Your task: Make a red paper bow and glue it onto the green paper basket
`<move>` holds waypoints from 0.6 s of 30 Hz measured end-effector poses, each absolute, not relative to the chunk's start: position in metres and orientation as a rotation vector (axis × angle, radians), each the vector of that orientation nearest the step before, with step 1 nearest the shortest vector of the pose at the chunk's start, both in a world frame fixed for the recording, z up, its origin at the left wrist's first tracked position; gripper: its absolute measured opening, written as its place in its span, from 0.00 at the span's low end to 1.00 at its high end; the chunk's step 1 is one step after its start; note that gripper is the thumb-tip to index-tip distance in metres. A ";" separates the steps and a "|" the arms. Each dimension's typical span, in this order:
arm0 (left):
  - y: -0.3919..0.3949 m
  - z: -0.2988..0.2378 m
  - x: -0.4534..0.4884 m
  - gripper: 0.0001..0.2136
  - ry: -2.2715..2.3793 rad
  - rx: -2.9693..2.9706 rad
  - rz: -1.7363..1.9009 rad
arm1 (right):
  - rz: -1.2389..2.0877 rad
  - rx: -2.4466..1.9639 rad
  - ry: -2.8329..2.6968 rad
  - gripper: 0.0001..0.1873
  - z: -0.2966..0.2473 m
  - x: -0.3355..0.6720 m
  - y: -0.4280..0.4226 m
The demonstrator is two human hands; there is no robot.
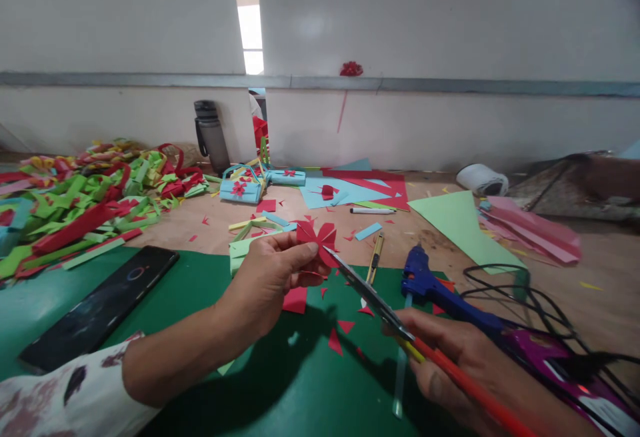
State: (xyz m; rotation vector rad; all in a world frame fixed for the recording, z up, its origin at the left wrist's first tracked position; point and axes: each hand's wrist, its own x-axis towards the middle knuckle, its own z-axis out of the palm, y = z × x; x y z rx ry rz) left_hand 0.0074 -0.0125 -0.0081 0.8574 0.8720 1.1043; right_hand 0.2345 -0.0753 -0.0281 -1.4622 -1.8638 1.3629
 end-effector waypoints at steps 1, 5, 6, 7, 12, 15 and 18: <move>-0.012 -0.008 0.007 0.07 0.871 0.861 1.101 | 1.346 -1.454 -1.860 0.23 -0.028 0.234 -0.076; -0.012 -0.009 0.007 0.07 0.856 0.851 1.100 | 1.295 -1.412 -1.897 0.25 -0.026 0.235 -0.077; -0.012 -0.010 0.007 0.07 0.853 0.845 1.100 | 1.288 -1.408 -1.907 0.25 -0.026 0.236 -0.077; -0.013 -0.010 0.007 0.07 0.850 0.841 1.101 | 1.283 -1.405 -1.912 0.25 -0.025 0.236 -0.078; -0.013 -0.009 0.008 0.07 0.852 0.830 1.109 | 1.225 -1.390 -1.886 0.28 -0.023 0.237 -0.079; -0.012 -0.009 0.008 0.07 0.851 0.830 1.101 | 1.195 -1.405 -1.865 0.29 -0.024 0.237 -0.080; -0.012 -0.010 0.008 0.07 0.845 0.826 1.097 | 1.241 -1.408 -1.878 0.28 -0.027 0.237 -0.079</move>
